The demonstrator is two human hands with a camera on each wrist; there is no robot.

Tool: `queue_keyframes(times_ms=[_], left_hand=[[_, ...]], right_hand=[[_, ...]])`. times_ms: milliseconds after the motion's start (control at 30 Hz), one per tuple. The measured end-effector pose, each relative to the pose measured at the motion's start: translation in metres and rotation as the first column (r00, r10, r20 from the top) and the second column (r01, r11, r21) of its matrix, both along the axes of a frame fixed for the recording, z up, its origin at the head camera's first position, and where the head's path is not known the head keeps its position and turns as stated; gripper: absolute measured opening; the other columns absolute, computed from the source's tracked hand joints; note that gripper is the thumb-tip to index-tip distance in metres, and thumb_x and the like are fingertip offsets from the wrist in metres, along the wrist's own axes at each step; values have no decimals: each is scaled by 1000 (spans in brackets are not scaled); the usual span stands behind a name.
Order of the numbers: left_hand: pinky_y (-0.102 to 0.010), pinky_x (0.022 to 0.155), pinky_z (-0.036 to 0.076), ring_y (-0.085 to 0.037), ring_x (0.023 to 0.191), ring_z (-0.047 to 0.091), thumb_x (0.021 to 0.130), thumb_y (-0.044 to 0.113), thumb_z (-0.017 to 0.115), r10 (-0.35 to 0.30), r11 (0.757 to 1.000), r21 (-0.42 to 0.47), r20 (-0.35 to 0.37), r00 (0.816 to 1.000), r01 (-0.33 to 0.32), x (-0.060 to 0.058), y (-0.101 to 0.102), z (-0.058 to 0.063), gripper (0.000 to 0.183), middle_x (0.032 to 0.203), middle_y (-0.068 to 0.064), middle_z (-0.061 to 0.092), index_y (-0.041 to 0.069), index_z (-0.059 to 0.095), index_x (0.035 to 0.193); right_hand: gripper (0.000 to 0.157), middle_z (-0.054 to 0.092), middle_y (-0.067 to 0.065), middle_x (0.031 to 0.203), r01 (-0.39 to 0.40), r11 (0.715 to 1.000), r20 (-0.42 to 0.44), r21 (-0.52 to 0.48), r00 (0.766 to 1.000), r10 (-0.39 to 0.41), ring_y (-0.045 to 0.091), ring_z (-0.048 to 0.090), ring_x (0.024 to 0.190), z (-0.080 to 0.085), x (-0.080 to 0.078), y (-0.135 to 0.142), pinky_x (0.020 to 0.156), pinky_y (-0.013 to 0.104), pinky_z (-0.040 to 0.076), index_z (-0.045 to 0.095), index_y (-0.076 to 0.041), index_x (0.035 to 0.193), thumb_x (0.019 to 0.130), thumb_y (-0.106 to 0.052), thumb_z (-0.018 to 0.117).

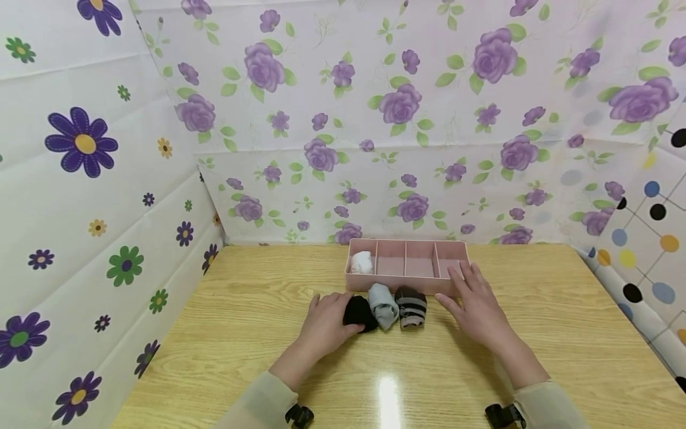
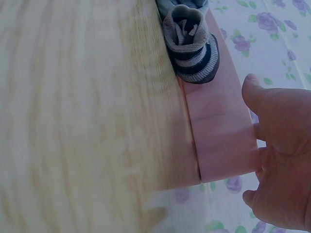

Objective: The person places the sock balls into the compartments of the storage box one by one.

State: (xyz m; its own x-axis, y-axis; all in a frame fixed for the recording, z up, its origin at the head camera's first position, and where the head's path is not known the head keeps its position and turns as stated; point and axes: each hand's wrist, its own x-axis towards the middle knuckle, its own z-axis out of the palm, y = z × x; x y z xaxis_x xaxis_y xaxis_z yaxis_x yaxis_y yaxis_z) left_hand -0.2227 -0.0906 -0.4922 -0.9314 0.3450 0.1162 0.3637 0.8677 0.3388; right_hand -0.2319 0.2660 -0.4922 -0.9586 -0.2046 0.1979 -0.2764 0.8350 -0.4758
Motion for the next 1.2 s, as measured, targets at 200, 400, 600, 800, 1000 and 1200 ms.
queue_keyframes(times_ms=[200,400,600,800,1000,1200], left_hand=[[-71,126,28,-37,137,62,96,45,89,5,1000,1,-24,1000,-5,1,-2,4,76,145,-14,69,6,62,155],[-71,125,28,-38,137,61,95,43,90,7,1000,19,-33,999,-6,2,-4,14,77,145,-16,68,5,61,156],[-71,126,28,-38,137,61,95,41,91,9,999,42,-48,999,-7,4,-4,26,74,144,-15,69,7,63,154],[-70,127,27,-37,138,61,94,41,91,17,998,59,-66,998,-13,4,-4,35,76,145,-14,68,7,61,156],[-68,128,26,-34,139,61,94,39,92,12,997,83,-82,997,-5,1,-2,44,76,145,-12,69,11,60,158],[-67,128,27,-34,140,61,93,38,93,12,996,89,-101,995,-3,-4,4,51,80,146,-13,68,7,59,158]], right_hand=[[83,10,30,180,0,1000,2,1,1000,0,52,3,166,0,0,0,127,77,13,30,1,173,114,-49,61],[83,9,29,181,2,1000,2,2,1000,-2,52,3,166,-1,0,1,127,76,13,29,0,173,114,-49,60],[84,6,28,181,-4,1000,4,-5,1000,4,49,-2,167,-1,0,1,127,76,11,27,0,174,114,-51,59],[83,9,30,180,-5,1000,-2,-4,1000,5,50,-1,167,0,0,0,128,76,11,29,1,173,114,-49,60],[83,10,30,180,-2,1000,-4,2,1000,2,52,2,166,0,0,0,127,76,13,29,1,173,114,-49,60],[83,10,30,180,-3,1000,-5,-1,1000,3,52,3,166,1,1,0,127,76,13,29,1,173,114,-48,60]])
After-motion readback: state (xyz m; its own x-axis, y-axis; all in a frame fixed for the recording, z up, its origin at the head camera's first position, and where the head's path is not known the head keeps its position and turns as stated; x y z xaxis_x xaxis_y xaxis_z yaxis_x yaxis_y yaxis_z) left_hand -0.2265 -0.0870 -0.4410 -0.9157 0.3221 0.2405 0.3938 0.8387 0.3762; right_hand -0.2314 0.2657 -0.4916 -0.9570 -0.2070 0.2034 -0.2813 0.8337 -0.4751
